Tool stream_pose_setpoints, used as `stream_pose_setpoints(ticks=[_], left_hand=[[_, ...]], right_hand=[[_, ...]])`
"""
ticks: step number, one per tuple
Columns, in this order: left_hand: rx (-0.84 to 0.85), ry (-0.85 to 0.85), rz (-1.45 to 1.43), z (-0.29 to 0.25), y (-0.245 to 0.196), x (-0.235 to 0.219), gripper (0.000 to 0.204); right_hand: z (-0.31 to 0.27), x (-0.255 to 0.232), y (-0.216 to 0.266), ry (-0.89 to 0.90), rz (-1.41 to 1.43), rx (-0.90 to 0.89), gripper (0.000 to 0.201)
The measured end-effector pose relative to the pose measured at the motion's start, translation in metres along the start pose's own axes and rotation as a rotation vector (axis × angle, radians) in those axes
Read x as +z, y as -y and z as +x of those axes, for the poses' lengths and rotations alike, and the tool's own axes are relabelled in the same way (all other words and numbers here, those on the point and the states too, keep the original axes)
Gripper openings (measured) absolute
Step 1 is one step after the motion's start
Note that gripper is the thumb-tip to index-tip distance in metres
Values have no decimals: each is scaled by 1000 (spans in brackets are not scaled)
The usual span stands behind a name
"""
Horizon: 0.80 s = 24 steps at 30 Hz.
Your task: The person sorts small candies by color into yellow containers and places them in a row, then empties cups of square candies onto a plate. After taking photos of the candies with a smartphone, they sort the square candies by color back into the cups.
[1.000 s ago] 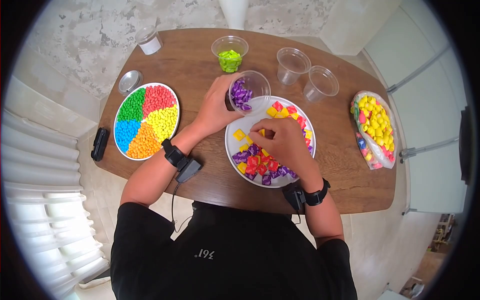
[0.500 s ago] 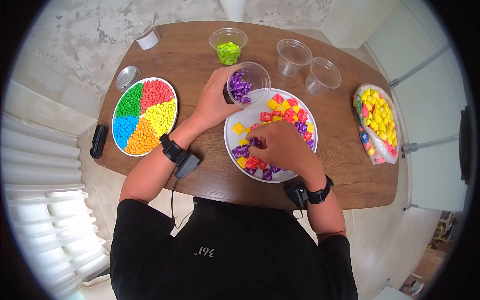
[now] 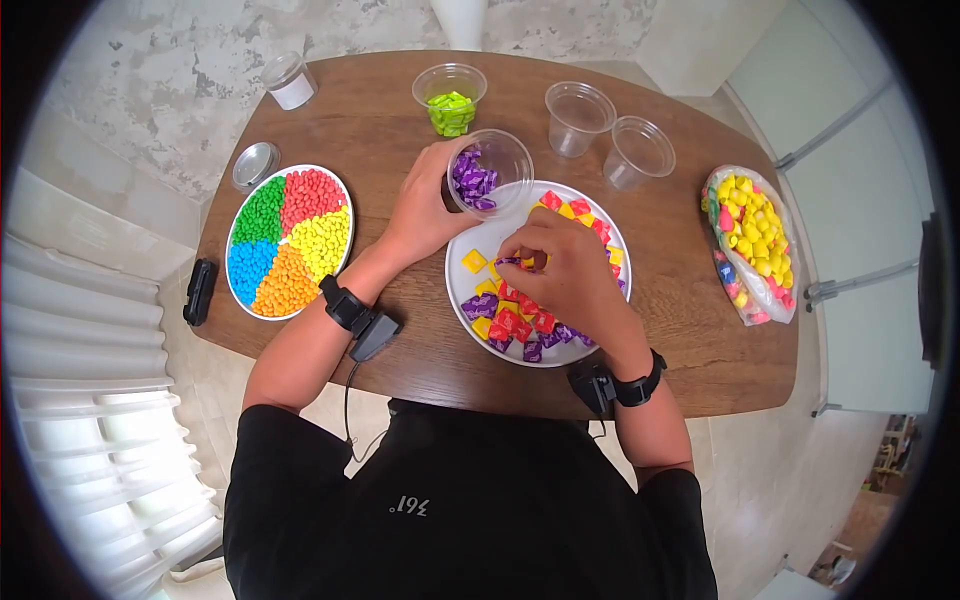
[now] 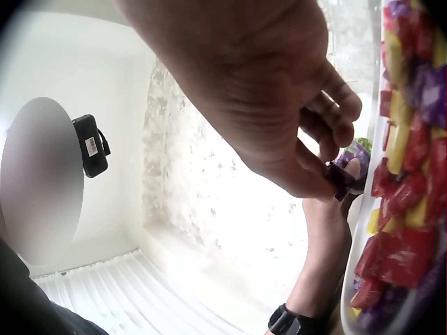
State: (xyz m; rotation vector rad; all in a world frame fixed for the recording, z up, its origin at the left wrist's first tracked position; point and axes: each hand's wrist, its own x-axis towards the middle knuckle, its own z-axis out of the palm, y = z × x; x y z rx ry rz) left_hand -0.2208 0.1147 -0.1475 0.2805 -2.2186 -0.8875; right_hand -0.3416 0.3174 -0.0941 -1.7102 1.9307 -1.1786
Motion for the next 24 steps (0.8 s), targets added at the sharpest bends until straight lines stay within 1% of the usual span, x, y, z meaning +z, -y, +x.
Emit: stream_pose_setpoints(ticks=[1,3,4,6,7,9,10,12,13,15,16,18,21,24], left_hand=[[-6,-1,-1,0,0,0,83],[-12,5,9,0,0,-1,83],[-21,11,18,0,0,-1,83],[-23,10,14,0,-1,-1,83],[-28,9,10,0,-1,-1,83],[-12,5,11,0,0,0,83],[0,3,11,0,1,0,84],[7,2,11,0,2,0,84],[12,2,11,0,2,0,84],[6,3,11,0,1,-1,84],[-1,6,10,0,0,-1,84],[-2,4,15,0,0,-1,84],[-5,4,22,0,1,0,84],[-7,5,24,-1,1,0,84]], right_hand=[[0,1,-2,-3,-1,-2,13],[0,3,-5,-89,-11,-67,14],[1,2,-4,-92,-12,-69,14],[2,0,-1,-75,83,38,15],[2,0,0,-77,82,35,15],[2,0,2,-142,114,81,15],[2,0,2,-143,113,80,15],[3,0,4,-207,192,184,14],[3,0,5,-207,191,182,14],[3,-2,7,-270,188,188,13],[3,-2,7,-270,187,186,13],[3,0,3,-363,158,95,13],[4,0,0,-409,111,39,12],[4,0,1,-424,104,22,12]])
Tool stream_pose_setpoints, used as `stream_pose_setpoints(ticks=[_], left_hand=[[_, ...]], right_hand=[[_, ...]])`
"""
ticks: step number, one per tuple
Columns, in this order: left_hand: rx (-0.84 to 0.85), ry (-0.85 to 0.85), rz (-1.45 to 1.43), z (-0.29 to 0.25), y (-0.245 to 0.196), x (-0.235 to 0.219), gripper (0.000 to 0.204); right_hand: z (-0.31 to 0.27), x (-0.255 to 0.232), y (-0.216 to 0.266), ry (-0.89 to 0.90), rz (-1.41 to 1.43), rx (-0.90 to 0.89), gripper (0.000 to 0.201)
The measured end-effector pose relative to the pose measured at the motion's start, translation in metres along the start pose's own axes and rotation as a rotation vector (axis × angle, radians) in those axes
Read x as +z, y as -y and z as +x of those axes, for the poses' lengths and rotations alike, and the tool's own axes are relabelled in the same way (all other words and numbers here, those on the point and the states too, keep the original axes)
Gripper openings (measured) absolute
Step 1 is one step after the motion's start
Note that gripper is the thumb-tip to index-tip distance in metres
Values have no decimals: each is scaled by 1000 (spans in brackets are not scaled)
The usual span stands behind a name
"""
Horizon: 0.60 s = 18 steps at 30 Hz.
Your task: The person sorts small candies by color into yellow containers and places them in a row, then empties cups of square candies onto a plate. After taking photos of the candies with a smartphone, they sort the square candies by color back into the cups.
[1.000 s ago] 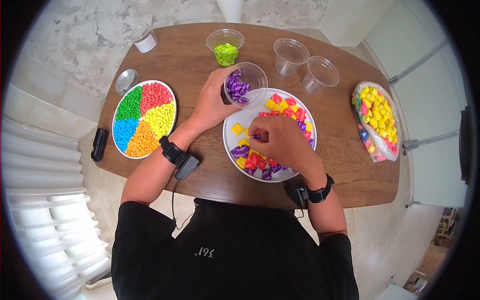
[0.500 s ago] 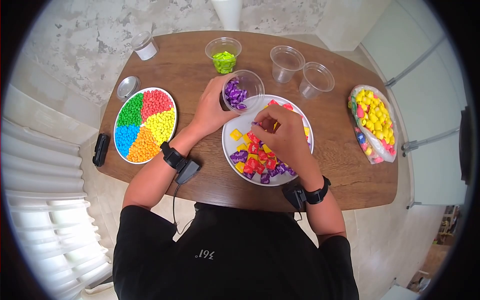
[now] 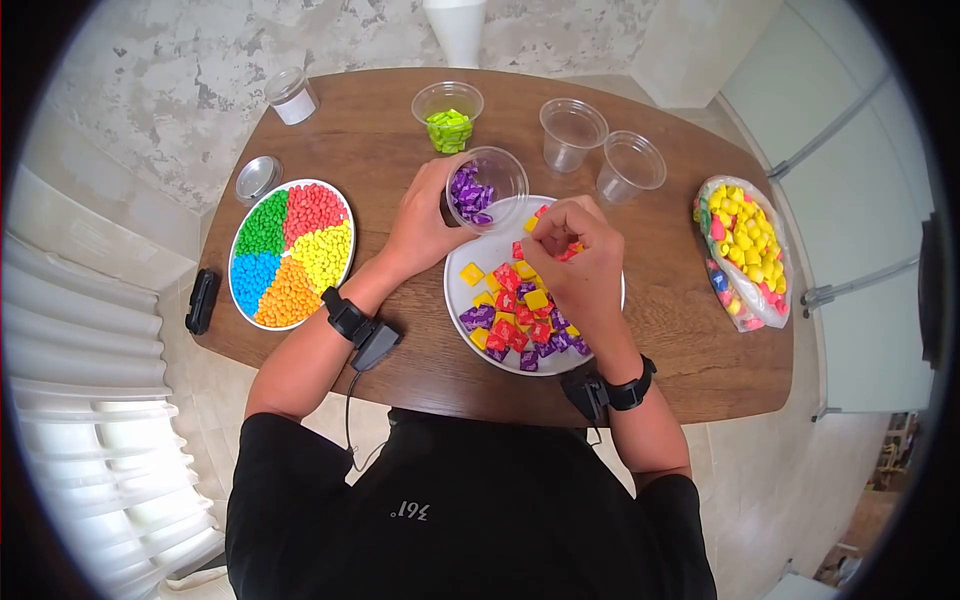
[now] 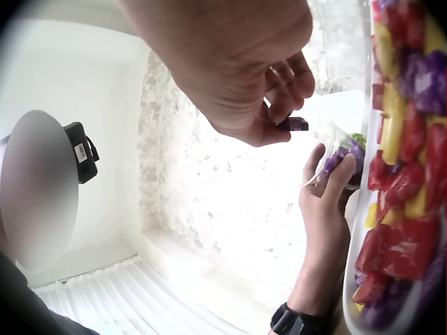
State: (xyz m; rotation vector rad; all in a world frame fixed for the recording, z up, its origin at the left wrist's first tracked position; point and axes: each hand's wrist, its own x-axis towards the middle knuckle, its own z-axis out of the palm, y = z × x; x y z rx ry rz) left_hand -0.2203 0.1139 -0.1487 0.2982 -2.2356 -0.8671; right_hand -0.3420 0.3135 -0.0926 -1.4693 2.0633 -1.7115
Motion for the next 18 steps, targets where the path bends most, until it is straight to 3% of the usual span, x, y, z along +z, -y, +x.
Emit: stream_pose_setpoints(ticks=[3,7,10,13,15,16,18], left_hand=[[1,1,0,0,0,0,85],[6,1,0,0,0,0,85],[29,-2,-1,1,-1,-1,84],[39,-13,-4,1,-1,0,83],[33,-9,-1,1,-2,1,82],[24,-11,7,1,-3,-1,81],[29,-13,9,0,-1,-1,81]], right_hand=[[-1,3,4,-15,138,51,13],[0,1,0,36,72,44,13],[2,4,-5,-9,39,-63,14],[3,5,-7,26,-223,-283,17],[2,5,-8,0,-23,-145,14],[2,4,-6,2,-21,-147,14],[2,1,-1,-24,14,47,11]])
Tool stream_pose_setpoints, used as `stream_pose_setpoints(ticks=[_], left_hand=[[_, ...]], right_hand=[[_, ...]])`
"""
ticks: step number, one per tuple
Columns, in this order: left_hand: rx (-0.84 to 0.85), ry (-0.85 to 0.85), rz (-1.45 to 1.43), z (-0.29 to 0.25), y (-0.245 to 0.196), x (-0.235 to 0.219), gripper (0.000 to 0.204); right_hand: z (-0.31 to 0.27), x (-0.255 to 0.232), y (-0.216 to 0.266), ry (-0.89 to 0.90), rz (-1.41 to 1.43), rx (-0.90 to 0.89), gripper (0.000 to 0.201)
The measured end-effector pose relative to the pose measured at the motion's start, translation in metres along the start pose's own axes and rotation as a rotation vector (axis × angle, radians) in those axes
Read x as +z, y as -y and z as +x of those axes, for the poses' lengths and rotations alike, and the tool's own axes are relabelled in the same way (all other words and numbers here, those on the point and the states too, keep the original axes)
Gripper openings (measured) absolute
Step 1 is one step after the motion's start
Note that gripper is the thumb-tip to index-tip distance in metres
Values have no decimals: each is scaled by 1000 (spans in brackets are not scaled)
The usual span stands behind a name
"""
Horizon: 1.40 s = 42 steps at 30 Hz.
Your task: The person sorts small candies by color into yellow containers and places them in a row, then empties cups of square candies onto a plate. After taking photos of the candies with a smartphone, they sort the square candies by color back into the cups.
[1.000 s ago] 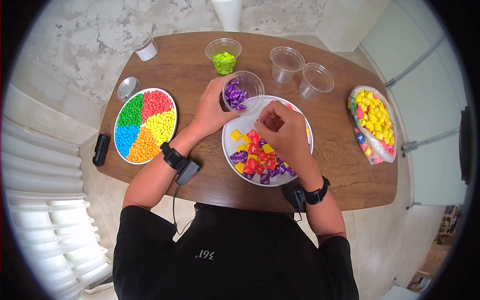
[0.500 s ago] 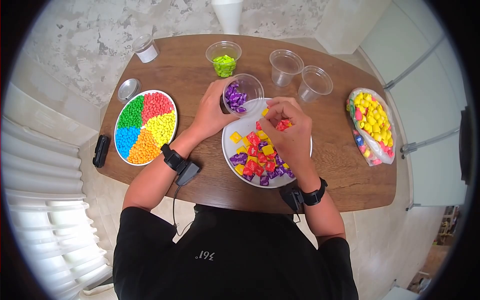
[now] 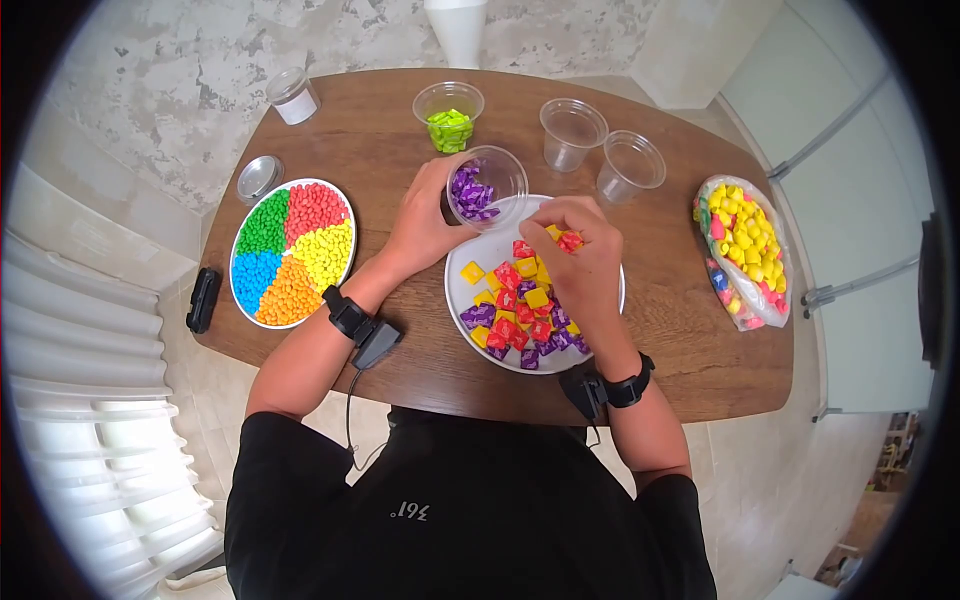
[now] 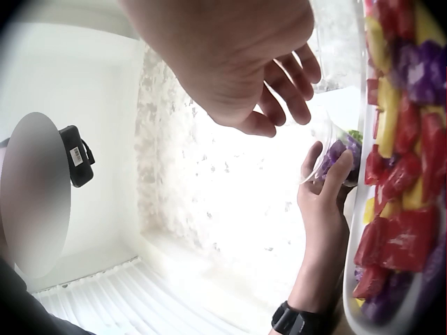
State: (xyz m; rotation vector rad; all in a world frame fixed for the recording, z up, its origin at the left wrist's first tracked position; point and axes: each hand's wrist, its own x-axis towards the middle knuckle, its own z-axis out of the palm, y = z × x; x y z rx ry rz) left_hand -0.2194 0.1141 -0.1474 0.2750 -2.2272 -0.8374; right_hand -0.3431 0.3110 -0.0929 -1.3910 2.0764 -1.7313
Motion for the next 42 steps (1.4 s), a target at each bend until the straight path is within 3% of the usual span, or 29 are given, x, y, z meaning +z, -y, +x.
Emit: stream_pose_setpoints(ticks=[4,6,7,9,12,18,30,42], left_hand=[[2,-1,-16,1,1,2,81],[-4,-1,-17,0,2,2,81],[-8,-2,-20,0,2,2,81],[-6,0,-18,0,3,2,80],[-8,3,-23,0,3,2,80],[-12,1,-25,0,3,2,80],[-41,9,-5,0,4,1,83],[-31,7,5,-1,6,1,81]], right_hand=[[-2,0,-1,57,21,46,11],[-2,1,-5,250,-72,-92,12],[-4,4,-7,249,-71,-91,12],[-10,12,-10,380,-113,-264,13],[-19,18,-8,511,-156,-323,13],[-22,20,-13,706,-192,-239,17],[-22,12,-10,713,-201,-284,26],[-22,11,-8,736,-229,-235,21]])
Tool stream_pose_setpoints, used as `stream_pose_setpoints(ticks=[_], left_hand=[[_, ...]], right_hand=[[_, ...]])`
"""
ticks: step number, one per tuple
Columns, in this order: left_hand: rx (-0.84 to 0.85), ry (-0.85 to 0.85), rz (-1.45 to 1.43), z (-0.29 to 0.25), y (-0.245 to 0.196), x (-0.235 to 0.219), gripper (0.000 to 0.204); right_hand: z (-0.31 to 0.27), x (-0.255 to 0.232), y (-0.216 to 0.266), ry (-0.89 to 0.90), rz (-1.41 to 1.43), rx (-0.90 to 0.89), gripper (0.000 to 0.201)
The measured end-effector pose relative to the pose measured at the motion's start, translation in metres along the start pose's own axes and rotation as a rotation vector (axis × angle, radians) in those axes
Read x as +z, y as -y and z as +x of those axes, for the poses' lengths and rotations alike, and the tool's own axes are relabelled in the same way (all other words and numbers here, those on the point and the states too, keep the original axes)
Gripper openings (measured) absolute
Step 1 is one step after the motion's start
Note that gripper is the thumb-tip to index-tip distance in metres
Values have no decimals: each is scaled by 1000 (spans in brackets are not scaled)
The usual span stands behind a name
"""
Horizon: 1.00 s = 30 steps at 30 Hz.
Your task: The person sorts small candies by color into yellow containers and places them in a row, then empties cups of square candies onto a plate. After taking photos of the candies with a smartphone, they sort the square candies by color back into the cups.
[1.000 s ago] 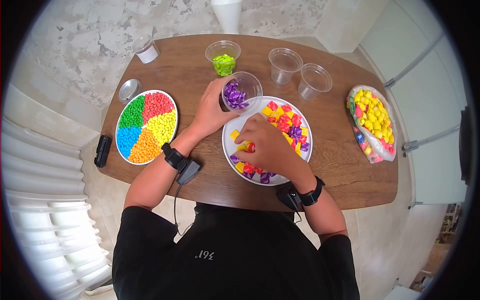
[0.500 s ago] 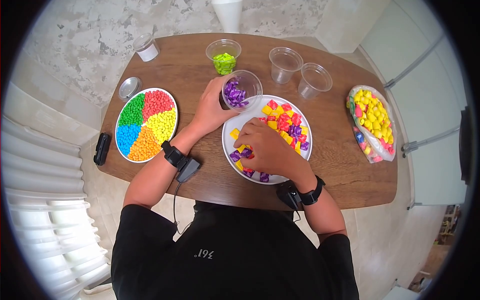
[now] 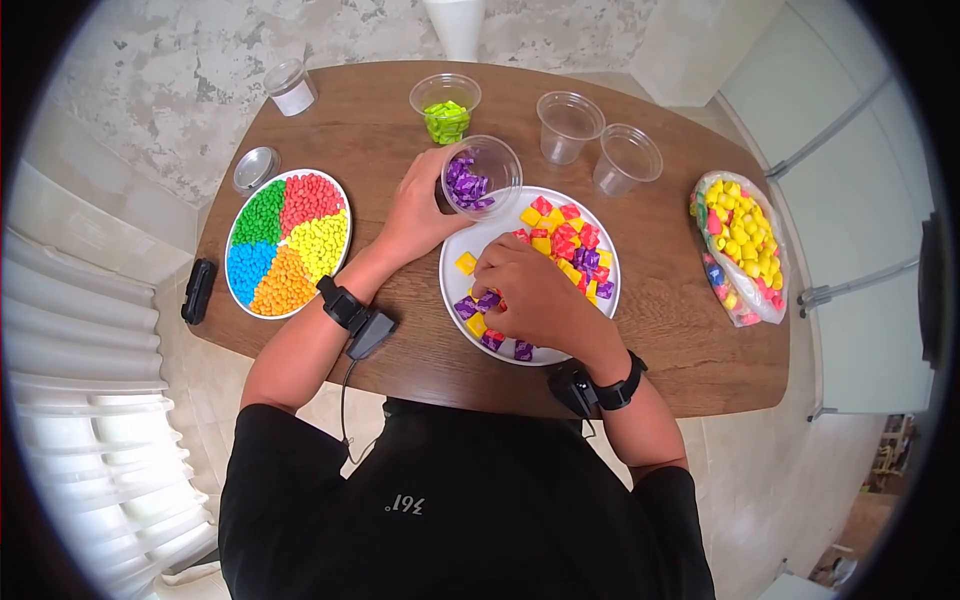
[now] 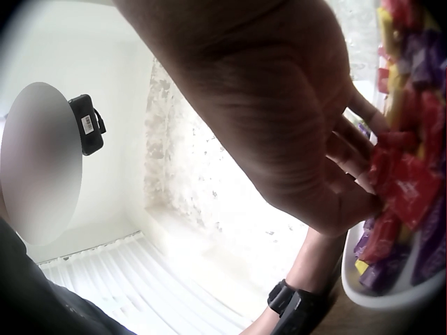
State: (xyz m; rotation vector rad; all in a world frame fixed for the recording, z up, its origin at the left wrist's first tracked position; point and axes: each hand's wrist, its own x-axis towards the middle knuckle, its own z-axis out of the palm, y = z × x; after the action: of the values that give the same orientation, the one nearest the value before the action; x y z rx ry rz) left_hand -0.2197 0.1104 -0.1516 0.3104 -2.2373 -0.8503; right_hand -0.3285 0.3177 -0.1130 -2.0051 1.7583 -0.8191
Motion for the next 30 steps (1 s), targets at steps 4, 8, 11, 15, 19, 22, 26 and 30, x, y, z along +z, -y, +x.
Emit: stream_pose_setpoints(ticks=[4,8,11,15,19,22,26,30], left_hand=[[0,3,-6,1,-2,0,82],[-11,4,-4,1,-3,0,82],[-21,8,-10,1,-3,0,82],[19,-13,4,0,-1,1,82],[28,-13,-5,0,-2,0,81],[31,-11,-4,1,-2,0,81],[25,-8,-1,1,-4,0,80],[18,-7,2,1,-5,0,80]], right_hand=[[0,-6,3,-10,16,9,16],[1,-10,7,-5,53,25,16],[4,-9,6,-112,73,-29,17],[9,-12,7,-363,106,-42,19],[9,-14,5,-461,126,-4,18],[8,-14,6,-514,183,132,18],[8,-15,3,-553,217,186,17],[9,-17,4,-635,224,162,14]])
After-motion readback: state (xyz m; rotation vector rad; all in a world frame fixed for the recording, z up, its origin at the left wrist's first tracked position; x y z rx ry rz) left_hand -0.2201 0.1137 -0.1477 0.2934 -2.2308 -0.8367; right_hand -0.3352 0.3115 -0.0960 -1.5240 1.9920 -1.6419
